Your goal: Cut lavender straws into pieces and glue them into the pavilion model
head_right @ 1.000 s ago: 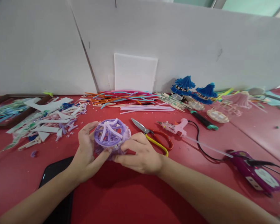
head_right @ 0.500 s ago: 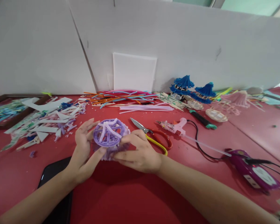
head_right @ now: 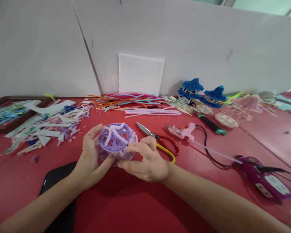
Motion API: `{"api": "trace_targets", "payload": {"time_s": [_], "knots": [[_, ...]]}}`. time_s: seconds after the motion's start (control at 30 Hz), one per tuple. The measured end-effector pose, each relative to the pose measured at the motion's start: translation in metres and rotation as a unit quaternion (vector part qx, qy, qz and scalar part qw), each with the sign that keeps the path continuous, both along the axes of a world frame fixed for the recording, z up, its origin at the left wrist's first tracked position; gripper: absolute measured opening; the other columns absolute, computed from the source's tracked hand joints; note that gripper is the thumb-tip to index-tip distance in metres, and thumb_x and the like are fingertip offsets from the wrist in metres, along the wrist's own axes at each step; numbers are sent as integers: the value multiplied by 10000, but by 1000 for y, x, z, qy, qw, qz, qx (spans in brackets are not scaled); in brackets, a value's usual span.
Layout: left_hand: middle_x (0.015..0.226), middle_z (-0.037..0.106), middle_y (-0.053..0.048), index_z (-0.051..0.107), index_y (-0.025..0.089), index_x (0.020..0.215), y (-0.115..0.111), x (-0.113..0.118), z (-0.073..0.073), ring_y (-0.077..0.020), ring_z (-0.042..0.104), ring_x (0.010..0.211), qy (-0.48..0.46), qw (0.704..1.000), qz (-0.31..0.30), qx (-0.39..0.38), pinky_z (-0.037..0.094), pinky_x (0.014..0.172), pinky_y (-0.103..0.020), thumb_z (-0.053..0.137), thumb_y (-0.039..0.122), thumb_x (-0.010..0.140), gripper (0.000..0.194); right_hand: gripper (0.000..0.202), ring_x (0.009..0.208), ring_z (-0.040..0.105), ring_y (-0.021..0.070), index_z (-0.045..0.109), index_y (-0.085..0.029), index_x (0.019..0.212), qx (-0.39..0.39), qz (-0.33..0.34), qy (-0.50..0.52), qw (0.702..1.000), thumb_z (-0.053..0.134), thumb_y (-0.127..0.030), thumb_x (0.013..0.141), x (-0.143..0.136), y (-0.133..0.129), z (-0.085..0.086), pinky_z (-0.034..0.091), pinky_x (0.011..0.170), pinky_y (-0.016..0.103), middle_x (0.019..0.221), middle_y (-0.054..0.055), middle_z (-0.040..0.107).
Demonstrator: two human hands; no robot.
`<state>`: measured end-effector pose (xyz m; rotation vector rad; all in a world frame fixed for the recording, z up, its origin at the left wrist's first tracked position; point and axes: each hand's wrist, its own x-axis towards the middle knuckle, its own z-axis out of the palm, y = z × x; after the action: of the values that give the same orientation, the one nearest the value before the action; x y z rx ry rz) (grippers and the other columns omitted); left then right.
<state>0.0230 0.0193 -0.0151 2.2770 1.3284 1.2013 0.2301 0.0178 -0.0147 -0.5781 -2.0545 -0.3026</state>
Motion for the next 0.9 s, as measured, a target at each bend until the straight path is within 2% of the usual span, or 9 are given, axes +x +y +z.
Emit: {"api": "trace_targets", "payload": {"time_s": [0.13,0.3,0.47,0.53,0.63,0.8,0.9], "knots": [[1357,413,-170,221,247,1388,-1,0,-1,-353,438,1291,27,999,-11,27,309,1056,-629,587,313,843,660,159,870,434,168,743,-306,870,35,8,-11,999,715,-181,776,1,-1,1,400,753,305,956,20,537],[1383,371,-185,179,252,1396,0,-3,-2,-380,415,1309,32,999,-4,23,285,1063,-650,611,349,824,723,213,896,428,168,732,-302,872,69,14,-10,997,749,-142,733,2,-1,-3,439,740,303,1113,6,544],[1402,344,-201,122,245,1419,1,-3,1,-396,429,1297,38,999,-27,28,259,1055,-677,592,318,812,771,193,992,429,193,733,-352,863,37,4,-10,999,727,-182,773,0,-1,-1,466,808,315,1100,7,552],[1381,363,-209,118,225,1423,1,-3,3,-400,426,1292,55,997,-33,36,264,1046,-684,584,325,814,774,143,1022,427,199,737,-333,800,19,4,-6,1000,729,-192,778,-2,-1,2,465,841,320,1079,18,545],[1360,371,-206,191,211,1399,1,-3,2,-414,374,1315,77,996,-25,45,294,1033,-675,592,357,808,729,105,1030,431,196,729,-290,723,9,11,1,1000,729,-202,781,-3,-1,4,460,864,313,1066,25,530],[1339,370,-183,165,226,1399,2,-5,2,-379,409,1278,58,997,-19,47,289,1051,-644,574,315,820,714,178,1008,460,193,733,-309,895,12,1,-15,1000,771,-253,730,8,0,5,456,862,324,1059,25,534],[1321,373,-176,236,209,1368,3,-8,4,-376,378,1282,63,996,-11,65,265,1062,-642,556,305,827,636,188,985,472,188,732,-286,887,23,-4,-20,1000,793,-324,713,16,2,7,446,858,323,1053,26,538]]}}
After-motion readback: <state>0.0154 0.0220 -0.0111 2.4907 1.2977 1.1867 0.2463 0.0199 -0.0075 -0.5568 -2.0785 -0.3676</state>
